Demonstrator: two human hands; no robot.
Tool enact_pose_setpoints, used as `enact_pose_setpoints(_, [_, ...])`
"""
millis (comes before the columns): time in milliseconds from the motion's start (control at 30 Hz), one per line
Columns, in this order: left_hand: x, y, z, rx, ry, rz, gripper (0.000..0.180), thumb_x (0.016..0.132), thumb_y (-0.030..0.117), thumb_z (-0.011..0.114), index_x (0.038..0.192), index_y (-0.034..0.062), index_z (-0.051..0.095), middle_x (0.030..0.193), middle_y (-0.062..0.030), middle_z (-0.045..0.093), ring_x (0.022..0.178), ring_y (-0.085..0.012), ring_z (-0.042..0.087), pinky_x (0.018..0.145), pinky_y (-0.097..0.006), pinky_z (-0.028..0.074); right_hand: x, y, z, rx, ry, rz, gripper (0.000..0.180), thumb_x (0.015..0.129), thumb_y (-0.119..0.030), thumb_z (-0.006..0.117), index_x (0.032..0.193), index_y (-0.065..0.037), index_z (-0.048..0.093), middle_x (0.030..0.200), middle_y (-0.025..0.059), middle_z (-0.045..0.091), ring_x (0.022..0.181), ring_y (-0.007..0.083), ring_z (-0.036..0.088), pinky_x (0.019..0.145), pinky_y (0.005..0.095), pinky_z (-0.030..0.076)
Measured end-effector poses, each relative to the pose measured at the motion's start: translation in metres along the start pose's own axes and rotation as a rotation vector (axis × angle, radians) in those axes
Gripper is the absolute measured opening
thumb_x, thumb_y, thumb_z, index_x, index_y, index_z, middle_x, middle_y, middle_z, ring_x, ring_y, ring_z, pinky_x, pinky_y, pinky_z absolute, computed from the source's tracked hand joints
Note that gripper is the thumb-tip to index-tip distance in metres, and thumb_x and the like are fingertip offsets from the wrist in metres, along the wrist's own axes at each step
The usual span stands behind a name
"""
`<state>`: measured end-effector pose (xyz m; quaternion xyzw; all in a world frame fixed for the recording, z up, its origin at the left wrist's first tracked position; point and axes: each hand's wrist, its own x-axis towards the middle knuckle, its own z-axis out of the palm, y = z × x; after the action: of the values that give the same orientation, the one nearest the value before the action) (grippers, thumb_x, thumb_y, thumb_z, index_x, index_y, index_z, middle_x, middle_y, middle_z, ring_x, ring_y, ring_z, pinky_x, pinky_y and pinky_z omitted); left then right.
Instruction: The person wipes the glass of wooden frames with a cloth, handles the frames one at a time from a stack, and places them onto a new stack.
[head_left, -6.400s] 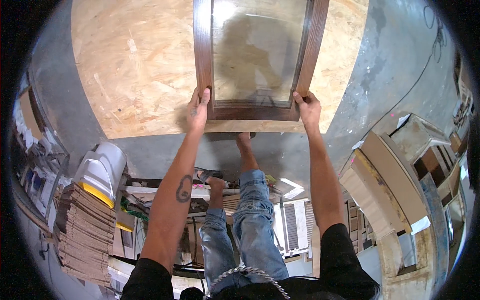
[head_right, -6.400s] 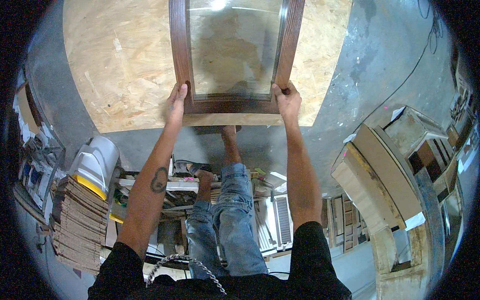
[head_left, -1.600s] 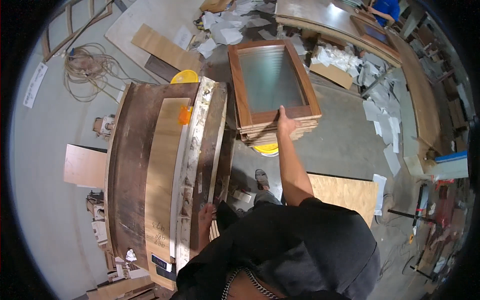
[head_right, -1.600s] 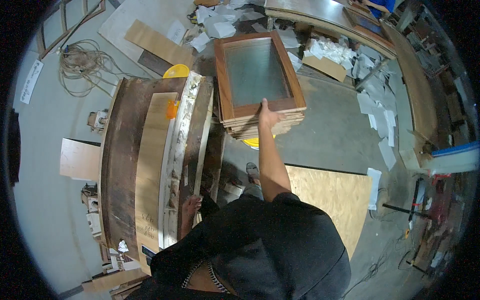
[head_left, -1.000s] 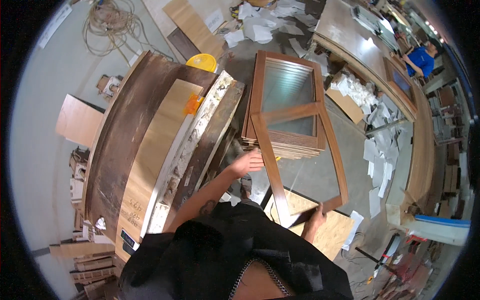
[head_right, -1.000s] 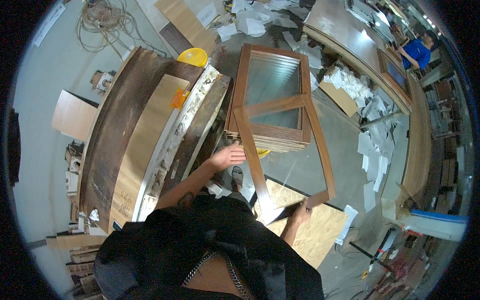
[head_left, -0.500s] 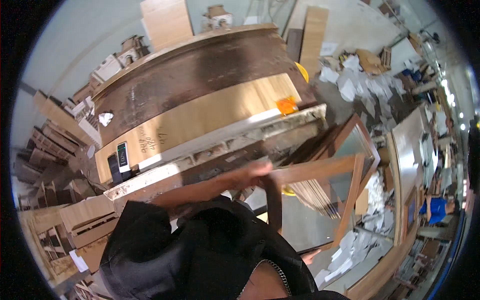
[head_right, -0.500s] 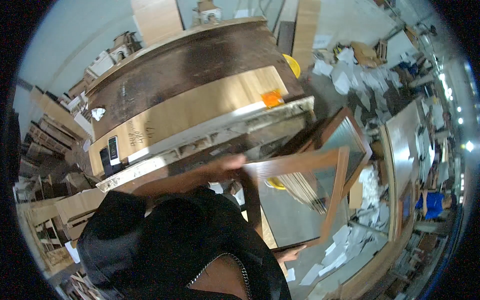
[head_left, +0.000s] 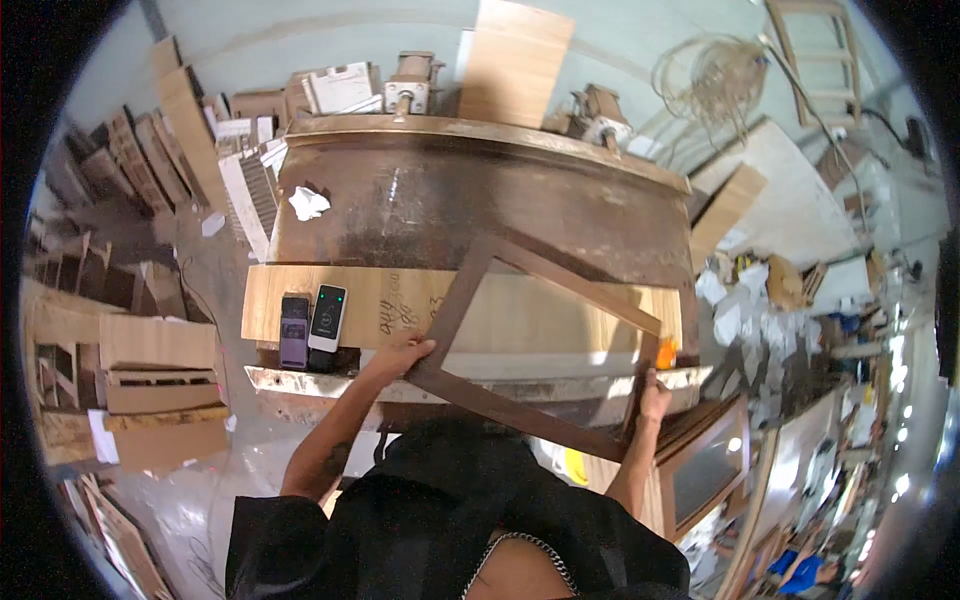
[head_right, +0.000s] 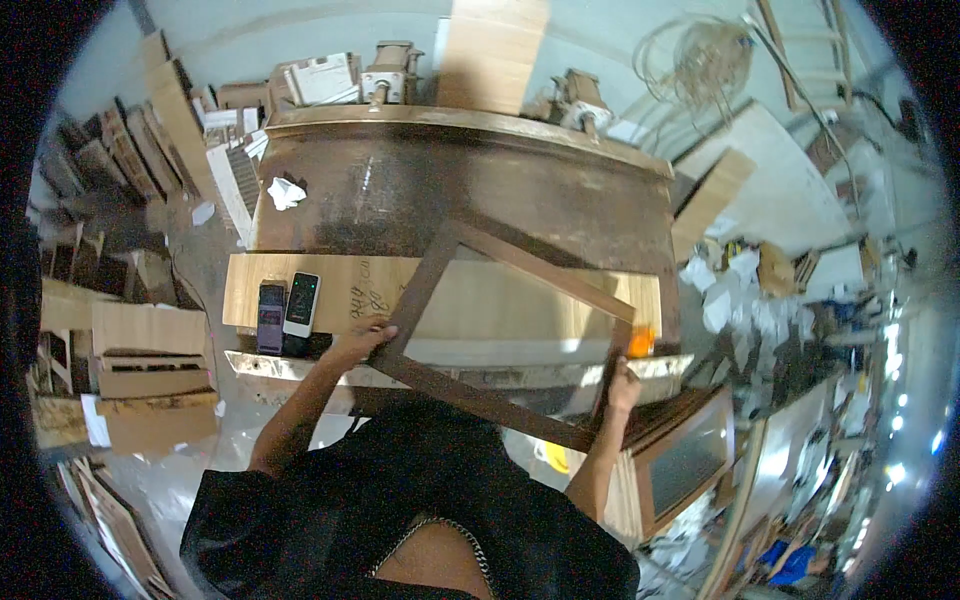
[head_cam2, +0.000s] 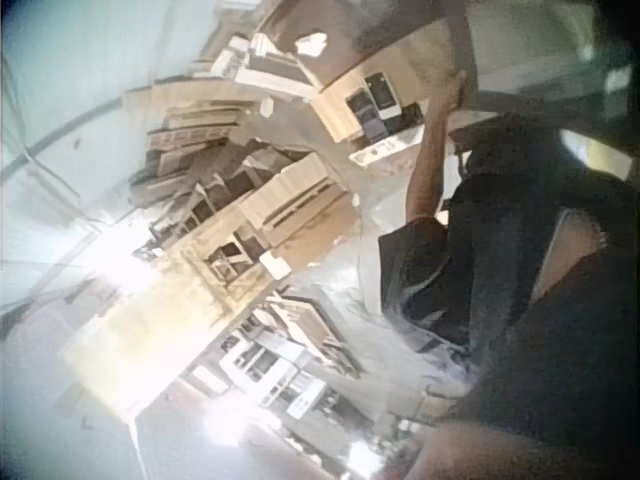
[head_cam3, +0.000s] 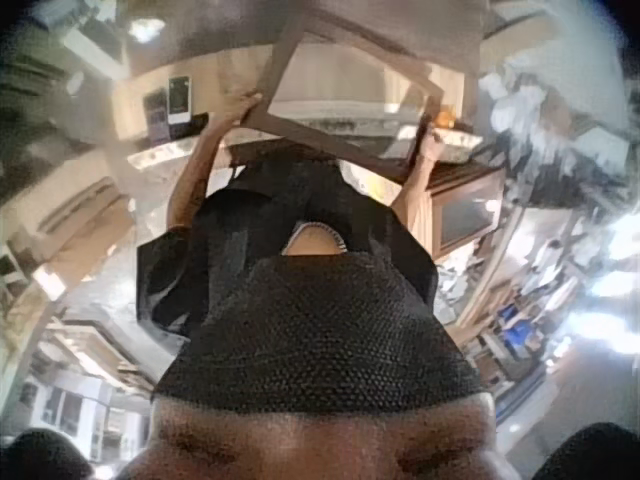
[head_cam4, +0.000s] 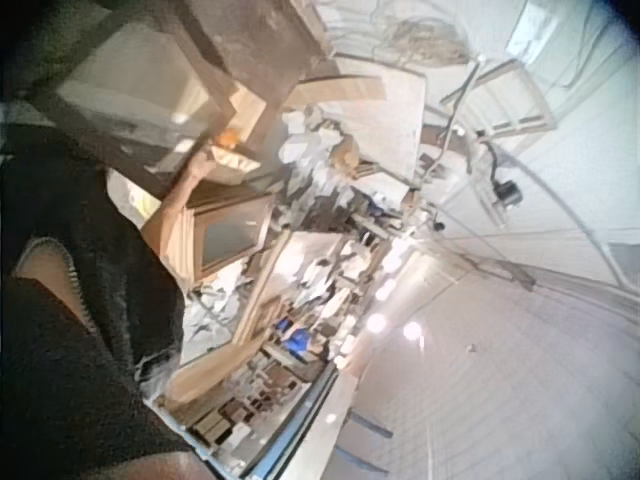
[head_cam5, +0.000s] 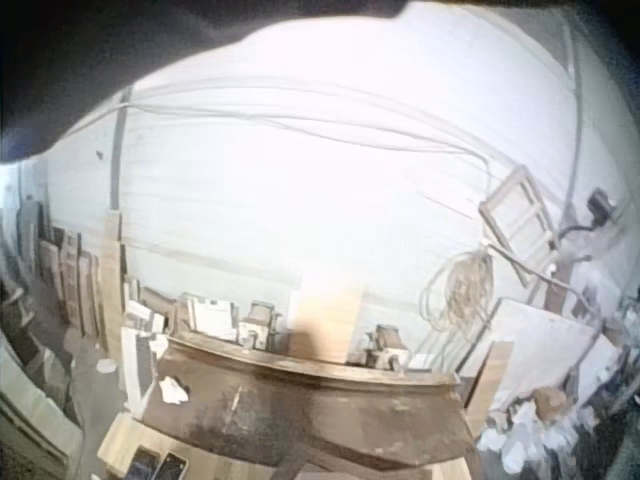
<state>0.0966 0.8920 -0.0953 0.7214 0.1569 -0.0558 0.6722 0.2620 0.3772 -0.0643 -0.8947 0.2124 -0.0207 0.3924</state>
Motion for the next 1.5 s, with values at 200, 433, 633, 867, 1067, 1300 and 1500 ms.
enact_pose_setpoints(200, [0.058, -0.015, -0.063, -0.164, 0.096, -0.214, 0.04, 0.085, 0.037, 0.065, 0.099, -0.0001, 0.064, 0.073, -0.0043, 0.058, 0.07, -0.0139, 0.055, 0.06, -0.028, 0.045, 0.099, -0.103, 0.145, -0.116, -0.206, -0.153, 0.052, 0.087, -0.04, 0.06, 0.094, 0.012, 0.064, 0.084, 0.013, 0.065, 0.079, 0.0187, 0.053, 0.078, 0.0335, 0.044])
enact_pose_setpoints(433, [0.165, -0.01, -0.107, 0.233, 0.19, -0.375, 0.049, 0.079, 0.046, 0.067, 0.091, -0.0017, 0.065, 0.09, -0.0173, 0.059, 0.084, -0.0264, 0.061, 0.064, -0.038, 0.049, 0.184, -0.239, 0.263, -0.317, -0.31, -0.423, 0.056, 0.084, -0.044, 0.061, 0.103, 0.008, 0.062, 0.101, 0.0288, 0.063, 0.101, 0.0412, 0.059, 0.088, 0.0441, 0.044])
enact_pose_setpoints(633, [0.278, -0.007, -0.078, 0.851, 0.663, -0.028, 0.063, 0.088, 0.05, 0.05, 0.124, -0.0026, 0.049, 0.133, -0.0287, 0.041, 0.122, -0.043, 0.041, 0.096, -0.059, 0.032, 0.29, -0.201, 0.321, -0.539, -0.282, -0.598, 0.076, 0.081, -0.059, 0.056, 0.125, 0.003, 0.05, 0.118, 0.0239, 0.058, 0.11, 0.0376, 0.054, 0.091, 0.0451, 0.041])
enact_pose_setpoints(867, [0.334, -0.018, -0.064, 1.073, 0.609, -0.011, 0.073, 0.096, 0.05, 0.028, 0.142, -0.0064, 0.021, 0.15, -0.0235, 0.015, 0.141, -0.0349, 0.01, 0.113, -0.051, 0.003, 0.245, -0.184, 0.345, -0.532, -0.254, -0.78, 0.078, 0.093, -0.057, 0.035, 0.143, 0.002, 0.023, 0.149, 0.0204, 0.022, 0.14, 0.0313, 0.017, 0.111, 0.0499, 0.011])
enact_pose_setpoints(1067, [0.325, -0.019, -0.053, 1.039, 0.687, 0.007, 0.073, 0.096, 0.052, 0.025, 0.143, -0.0037, 0.019, 0.152, -0.0184, 0.014, 0.141, -0.0319, 0.01, 0.115, -0.045, 0.006, 0.245, -0.158, 0.344, -0.507, -0.209, -0.839, 0.075, 0.094, -0.054, 0.034, 0.143, 0.001, 0.023, 0.148, 0.0189, 0.025, 0.139, 0.031, 0.021, 0.112, 0.0475, 0.013])
enact_pose_setpoints(1300, [0.323, -0.013, -0.05, 1.135, 0.695, -0.083, 0.074, 0.096, 0.053, 0.025, 0.141, -0.0059, 0.022, 0.15, -0.0205, 0.019, 0.141, -0.0329, 0.013, 0.113, -0.05, 0.009, 0.235, -0.168, 0.336, -0.491, -0.148, -0.842, 0.074, 0.094, -0.054, 0.034, 0.142, 0.001, 0.026, 0.147, 0.0194, 0.029, 0.137, 0.0328, 0.026, 0.112, 0.0478, 0.016])
enact_pose_setpoints(1500, [0.322, -0.014, -0.052, 1.15, 0.684, -0.129, 0.072, 0.096, 0.05, 0.024, 0.137, -0.0084, 0.026, 0.149, -0.0233, 0.02, 0.14, -0.0366, 0.012, 0.112, -0.052, 0.009, 0.242, -0.161, 0.345, -0.495, -0.153, -0.81, 0.073, 0.093, -0.055, 0.036, 0.142, -0.001, 0.029, 0.145, 0.0216, 0.031, 0.133, 0.0357, 0.031, 0.109, 0.0505, 0.021])
